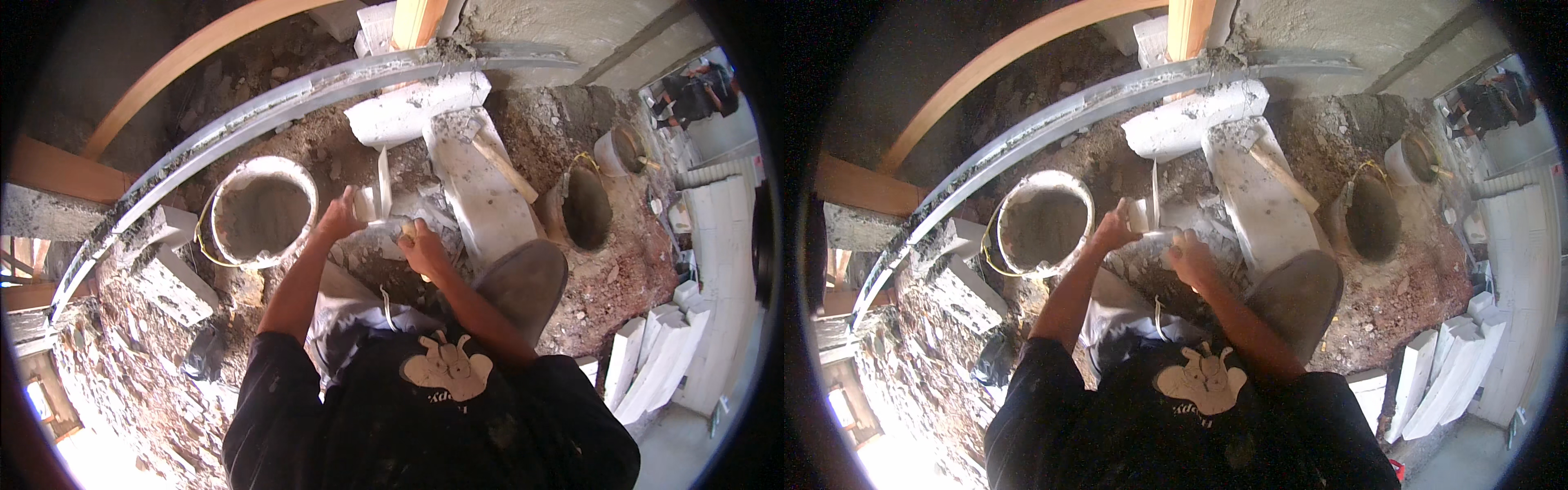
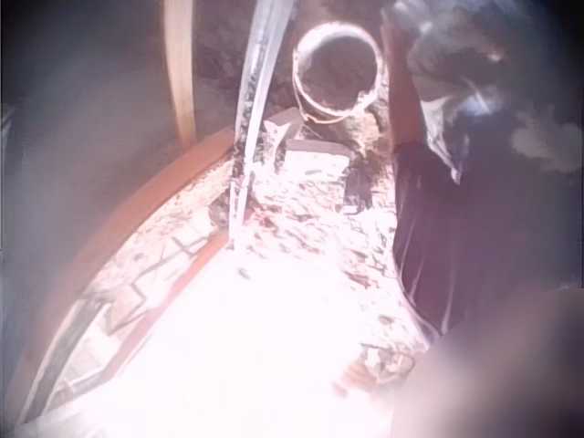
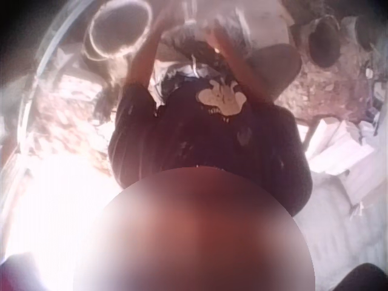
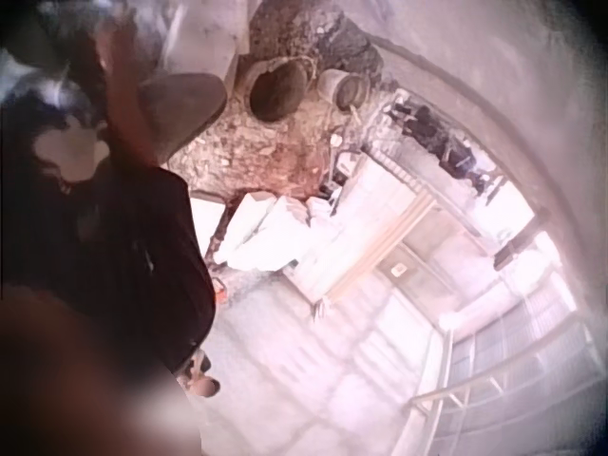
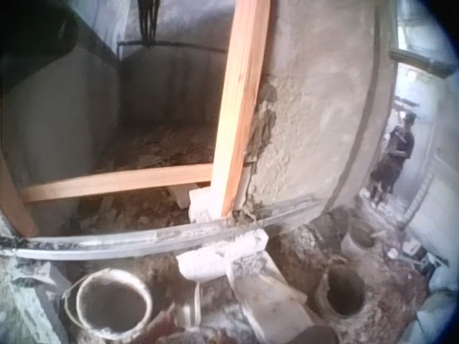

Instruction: The person applies mortar to a white brick using a trowel, places the brick into a wall opening, and taps it into position. The person then scoops mortar from a bucket and applies it to the wall surface, smoothing the joint. The person breaks a brick with a hammer and places the broken piece into the wall.

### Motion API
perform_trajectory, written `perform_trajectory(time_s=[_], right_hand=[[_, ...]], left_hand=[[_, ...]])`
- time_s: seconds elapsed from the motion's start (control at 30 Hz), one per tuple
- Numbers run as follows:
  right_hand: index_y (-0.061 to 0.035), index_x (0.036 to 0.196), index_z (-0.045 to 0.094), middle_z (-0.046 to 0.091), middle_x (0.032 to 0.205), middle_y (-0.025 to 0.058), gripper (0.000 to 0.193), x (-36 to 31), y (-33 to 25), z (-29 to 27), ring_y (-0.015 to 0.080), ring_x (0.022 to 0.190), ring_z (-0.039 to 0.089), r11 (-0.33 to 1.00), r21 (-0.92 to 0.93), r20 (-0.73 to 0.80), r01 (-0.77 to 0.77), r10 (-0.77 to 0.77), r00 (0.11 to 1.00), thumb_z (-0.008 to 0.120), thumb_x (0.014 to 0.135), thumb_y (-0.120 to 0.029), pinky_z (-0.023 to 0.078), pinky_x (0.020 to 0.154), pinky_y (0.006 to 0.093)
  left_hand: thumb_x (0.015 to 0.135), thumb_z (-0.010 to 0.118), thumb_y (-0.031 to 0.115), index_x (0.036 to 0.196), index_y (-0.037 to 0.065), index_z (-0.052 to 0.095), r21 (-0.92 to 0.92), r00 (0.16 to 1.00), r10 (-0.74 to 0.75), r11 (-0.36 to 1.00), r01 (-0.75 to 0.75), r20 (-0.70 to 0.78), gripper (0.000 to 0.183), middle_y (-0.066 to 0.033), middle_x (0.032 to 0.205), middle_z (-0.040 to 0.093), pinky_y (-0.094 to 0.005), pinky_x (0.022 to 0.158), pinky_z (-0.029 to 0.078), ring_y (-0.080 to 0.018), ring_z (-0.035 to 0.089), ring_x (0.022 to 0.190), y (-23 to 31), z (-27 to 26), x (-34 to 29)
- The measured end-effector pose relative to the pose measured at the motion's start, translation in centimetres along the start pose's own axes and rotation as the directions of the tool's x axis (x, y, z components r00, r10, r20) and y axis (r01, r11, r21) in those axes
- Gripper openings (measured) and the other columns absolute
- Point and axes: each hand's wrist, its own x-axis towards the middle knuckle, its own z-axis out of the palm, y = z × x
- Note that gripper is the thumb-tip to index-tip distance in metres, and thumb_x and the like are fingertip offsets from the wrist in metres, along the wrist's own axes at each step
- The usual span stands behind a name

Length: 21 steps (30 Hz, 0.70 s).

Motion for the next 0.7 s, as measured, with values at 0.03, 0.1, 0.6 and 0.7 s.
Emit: perform_trajectory(time_s=[0.03,0.1,0.6,0.7], right_hand=[[0.0052,0.113,0.049,0.066,0.089,0.0302,0.042,0.5,-1.2,-0.4,0.0515,0.079,0.063,0.997,0.004,0.011,-0.072,0.072,0.997,0.063,0.09,-0.027,0.051,0.065,0.0534],[0.0043,0.115,0.052,0.068,0.085,0.0235,0.037,1.7,-7.6,-4.3,0.0431,0.074,0.066,0.987,0.152,-0.067,-0.057,0.067,0.995,0.06,0.093,-0.024,0.052,0.066,0.0484],[0.0012,0.109,0.054,0.065,0.078,0.0153,0.023,0.4,-4.9,-3.2,0.0288,0.072,0.066,0.94,0.29,-0.228,0.178,-0.113,0.967,0.061,0.089,-0.009,0.053,0.069,0.0409],[0.0,0.109,0.054,0.065,0.078,0.0144,0.023,-1.5,1.6,0.8,0.0261,0.069,0.064,0.998,-0.05,0.057,-0.034,0.036,0.998,0.062,0.09,-0.01,0.053,0.066,0.0388]], left_hand=[[0.061,0.088,0.027,0.145,-0.004,0.032,0.003,1.0,-0.002,1.0,0.002,-0.003,0.106,-0.0279,0.12,0.063,-0.0464,0.097,0.05,-0.0457,0.06,0.111,-0.5,-0.5,0.5],[0.061,0.088,0.026,0.144,-0.004,0.032,-0.013,0.999,-0.051,0.999,0.052,0.011,0.105,-0.0278,0.123,0.061,-0.0473,0.098,0.05,-0.0455,0.059,0.113,-0.5,-0.8,-0.9],[0.06,0.091,0.031,0.144,-0.007,0.031,-0.014,0.993,-0.022,1.0,0.024,0.118,0.11,-0.0278,0.118,0.063,-0.0485,0.094,0.05,-0.044,0.061,0.109,1.7,-1.2,0.3],[0.06,0.091,0.031,0.145,-0.007,0.031,-0.015,0.999,-0.016,1.0,0.017,0.043,0.111,-0.0293,0.116,0.063,-0.0487,0.094,0.051,-0.0452,0.061,0.11,-0.5,0.2,0.5]])
